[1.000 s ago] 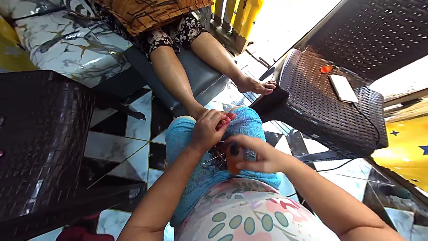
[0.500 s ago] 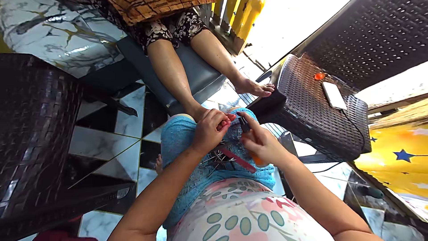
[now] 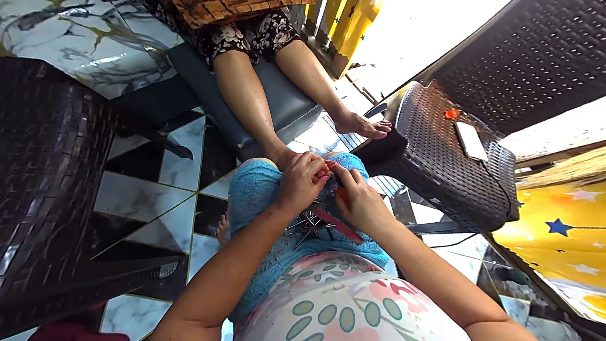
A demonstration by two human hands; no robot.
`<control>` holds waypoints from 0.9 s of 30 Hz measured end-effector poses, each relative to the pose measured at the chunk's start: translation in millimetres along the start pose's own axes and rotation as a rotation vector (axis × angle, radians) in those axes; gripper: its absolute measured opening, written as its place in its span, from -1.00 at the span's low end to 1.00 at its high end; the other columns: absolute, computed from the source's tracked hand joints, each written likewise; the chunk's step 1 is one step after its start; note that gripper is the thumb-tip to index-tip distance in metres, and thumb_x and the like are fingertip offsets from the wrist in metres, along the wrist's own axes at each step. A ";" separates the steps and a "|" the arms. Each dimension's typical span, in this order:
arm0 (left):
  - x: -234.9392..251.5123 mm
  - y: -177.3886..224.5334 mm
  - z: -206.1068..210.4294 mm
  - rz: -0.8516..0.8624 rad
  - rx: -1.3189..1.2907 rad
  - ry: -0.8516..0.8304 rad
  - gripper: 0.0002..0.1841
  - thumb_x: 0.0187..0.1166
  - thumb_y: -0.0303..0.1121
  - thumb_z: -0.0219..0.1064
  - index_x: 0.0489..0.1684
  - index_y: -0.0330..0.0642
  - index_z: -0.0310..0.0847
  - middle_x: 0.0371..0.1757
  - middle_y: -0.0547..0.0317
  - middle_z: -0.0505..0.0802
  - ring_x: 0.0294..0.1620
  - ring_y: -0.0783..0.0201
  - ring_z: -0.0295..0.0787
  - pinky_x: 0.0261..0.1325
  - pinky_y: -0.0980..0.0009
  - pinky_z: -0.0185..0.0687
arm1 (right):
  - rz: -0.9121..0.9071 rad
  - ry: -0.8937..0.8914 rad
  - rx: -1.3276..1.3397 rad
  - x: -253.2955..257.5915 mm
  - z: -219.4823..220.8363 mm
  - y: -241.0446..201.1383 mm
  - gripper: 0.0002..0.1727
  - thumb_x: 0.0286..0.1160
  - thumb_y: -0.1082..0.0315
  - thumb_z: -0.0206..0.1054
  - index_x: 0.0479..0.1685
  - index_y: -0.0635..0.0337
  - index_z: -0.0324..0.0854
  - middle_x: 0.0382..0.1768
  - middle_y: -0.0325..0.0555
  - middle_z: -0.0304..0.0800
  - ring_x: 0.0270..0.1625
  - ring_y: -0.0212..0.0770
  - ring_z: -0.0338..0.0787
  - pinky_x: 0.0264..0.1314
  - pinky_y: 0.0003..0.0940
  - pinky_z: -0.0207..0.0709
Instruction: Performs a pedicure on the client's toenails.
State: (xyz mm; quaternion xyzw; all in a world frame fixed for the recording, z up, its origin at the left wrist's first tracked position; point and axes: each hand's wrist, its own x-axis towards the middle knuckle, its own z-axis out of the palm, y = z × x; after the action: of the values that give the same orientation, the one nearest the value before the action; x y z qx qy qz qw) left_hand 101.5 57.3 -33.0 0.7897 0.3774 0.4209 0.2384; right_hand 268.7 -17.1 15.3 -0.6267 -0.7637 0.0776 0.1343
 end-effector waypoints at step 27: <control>4.2 -6.9 0.6 0.032 0.027 -0.132 -0.69 0.40 -0.31 0.52 0.12 -0.06 0.85 0.16 0.10 0.83 0.31 -0.02 0.65 0.38 -0.10 0.50 | -0.097 0.045 0.143 -1.4 -8.5 10.3 -0.33 0.51 0.20 0.30 0.67 0.19 0.41 0.06 0.14 0.65 -0.24 -0.01 0.77 -0.33 -0.05 0.70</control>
State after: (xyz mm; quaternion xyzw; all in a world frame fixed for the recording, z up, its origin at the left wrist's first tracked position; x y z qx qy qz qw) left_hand 100.8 64.7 -36.0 0.8249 0.3537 0.3665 0.2453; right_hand 281.2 -16.8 20.3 -0.5795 -0.7823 0.1113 0.1996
